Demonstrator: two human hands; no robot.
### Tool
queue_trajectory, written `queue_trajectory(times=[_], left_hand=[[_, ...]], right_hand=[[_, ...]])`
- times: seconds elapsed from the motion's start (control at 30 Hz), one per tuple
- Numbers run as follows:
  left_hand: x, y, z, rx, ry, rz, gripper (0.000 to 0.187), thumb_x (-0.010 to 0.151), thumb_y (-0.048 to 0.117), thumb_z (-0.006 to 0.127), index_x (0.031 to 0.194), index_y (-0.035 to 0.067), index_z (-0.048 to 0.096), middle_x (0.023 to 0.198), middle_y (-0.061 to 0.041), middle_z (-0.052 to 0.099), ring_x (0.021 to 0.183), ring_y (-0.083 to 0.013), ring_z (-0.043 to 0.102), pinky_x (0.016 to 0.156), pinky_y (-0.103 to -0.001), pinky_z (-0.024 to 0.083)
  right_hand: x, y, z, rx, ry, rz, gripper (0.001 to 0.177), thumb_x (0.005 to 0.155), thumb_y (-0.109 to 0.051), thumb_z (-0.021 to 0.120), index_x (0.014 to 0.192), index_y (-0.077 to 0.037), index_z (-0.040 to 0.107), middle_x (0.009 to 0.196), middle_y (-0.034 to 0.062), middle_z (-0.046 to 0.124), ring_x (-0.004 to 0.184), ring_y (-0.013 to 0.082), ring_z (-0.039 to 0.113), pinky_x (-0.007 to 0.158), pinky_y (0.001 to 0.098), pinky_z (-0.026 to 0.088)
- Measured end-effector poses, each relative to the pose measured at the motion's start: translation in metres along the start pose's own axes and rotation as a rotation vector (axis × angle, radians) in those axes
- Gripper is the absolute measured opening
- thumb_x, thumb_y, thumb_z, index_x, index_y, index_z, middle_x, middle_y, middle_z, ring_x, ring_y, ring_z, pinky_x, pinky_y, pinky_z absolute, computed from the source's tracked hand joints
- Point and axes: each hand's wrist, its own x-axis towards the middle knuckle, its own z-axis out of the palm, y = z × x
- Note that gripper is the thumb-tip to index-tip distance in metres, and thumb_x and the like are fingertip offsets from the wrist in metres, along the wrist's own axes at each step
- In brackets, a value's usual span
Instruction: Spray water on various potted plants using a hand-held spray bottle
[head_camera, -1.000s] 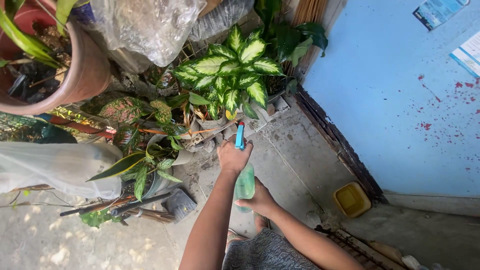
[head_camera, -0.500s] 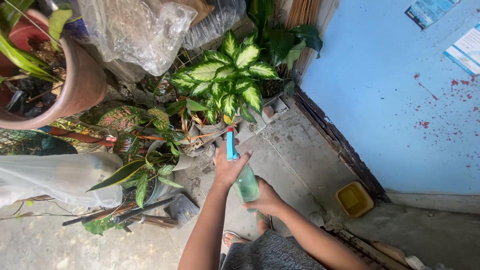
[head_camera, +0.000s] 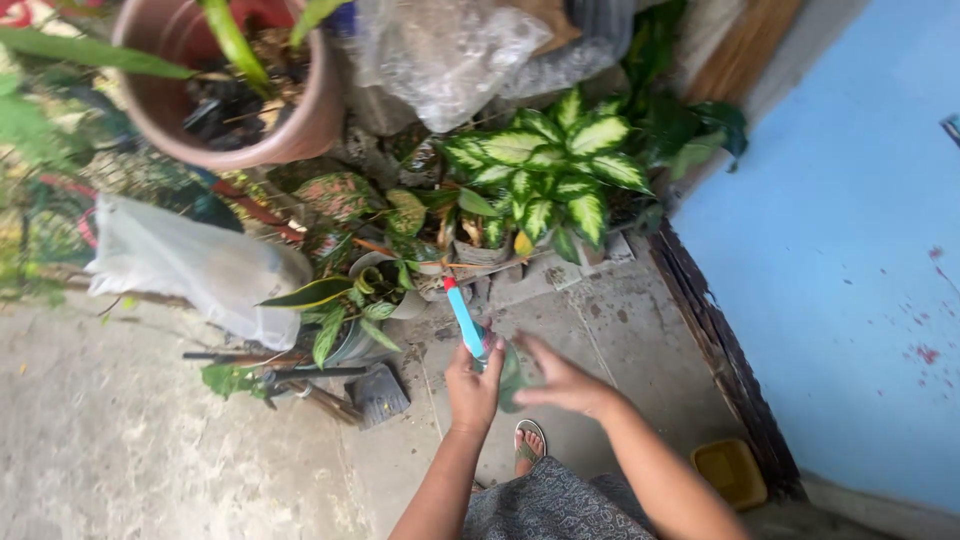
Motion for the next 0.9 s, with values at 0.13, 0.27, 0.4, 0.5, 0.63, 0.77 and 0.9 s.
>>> queue_trajectory(times=[0.13,0.27,0.4,0.5,0.63,0.77,0.9], left_hand=[[-0.009,-0.025,-0.007,0.059,0.032,0.045,0.02,0.09,0.025,0.079,0.101,0.009,0.075,0.092,-0.019,0.078,0.093,-0.0402,0.073,0.084,-0.049,0.055],[-0.019,-0.077,0.004,0.193,-0.054,0.105,0.024,0.087,0.026,0.08,0.103,0.012,0.068,0.089,-0.015,0.074,0.093,-0.0391,0.071,0.087,-0.049,0.055],[-0.031,-0.137,0.011,0.141,-0.028,-0.041,0.022,0.086,0.02,0.077,0.101,0.005,0.072,0.087,-0.021,0.072,0.093,-0.0447,0.069,0.084,-0.053,0.055],[-0.035,-0.143,0.009,0.108,-0.035,-0.124,0.021,0.085,0.019,0.074,0.096,0.002,0.069,0.084,-0.024,0.071,0.09,-0.0467,0.069,0.078,-0.056,0.051],[-0.039,-0.14,0.004,0.108,-0.049,-0.163,0.024,0.086,0.022,0.074,0.096,0.002,0.068,0.086,-0.025,0.071,0.092,-0.0475,0.069,0.076,-0.058,0.05],[-0.034,-0.131,0.004,0.095,-0.076,-0.186,0.025,0.084,0.023,0.074,0.095,0.001,0.069,0.087,-0.025,0.071,0.094,-0.0484,0.069,0.074,-0.059,0.049],[-0.027,-0.12,0.007,0.101,-0.121,-0.181,0.031,0.084,0.028,0.074,0.096,0.0,0.068,0.089,-0.027,0.07,0.097,-0.0506,0.067,0.076,-0.06,0.052]], right_hand=[[0.018,-0.045,0.012,0.032,0.069,-0.103,0.117,0.074,-0.01,0.086,0.165,-0.016,0.013,0.169,0.0205,0.019,0.157,0.0384,0.005,0.121,0.0639,0.006],[0.047,-0.043,0.053,-0.162,0.131,-0.195,0.106,0.07,-0.022,0.094,0.155,-0.005,0.034,0.151,0.0269,0.043,0.146,0.0405,0.036,0.119,0.0587,0.027],[0.08,-0.005,0.064,-0.356,0.202,-0.286,0.067,0.076,-0.025,0.087,0.134,-0.006,0.06,0.125,0.0154,0.061,0.127,0.0386,0.058,0.108,0.0519,0.046],[0.084,-0.002,0.069,-0.322,0.132,-0.187,0.07,0.078,-0.023,0.082,0.141,-0.01,0.054,0.126,0.0195,0.062,0.129,0.0416,0.056,0.108,0.0568,0.045],[0.1,0.022,0.073,-0.329,0.108,-0.153,0.068,0.073,-0.024,0.083,0.134,-0.009,0.06,0.126,0.0198,0.067,0.127,0.0396,0.06,0.105,0.0533,0.049],[0.102,0.027,0.071,-0.388,0.248,-0.156,0.039,0.072,-0.023,0.083,0.107,-0.01,0.069,0.101,0.0151,0.073,0.107,0.035,0.07,0.093,0.0461,0.055],[0.106,0.029,0.064,-0.361,0.328,-0.122,0.031,0.071,-0.02,0.083,0.098,-0.011,0.07,0.088,0.0093,0.076,0.094,0.0281,0.074,0.087,0.0408,0.057]])
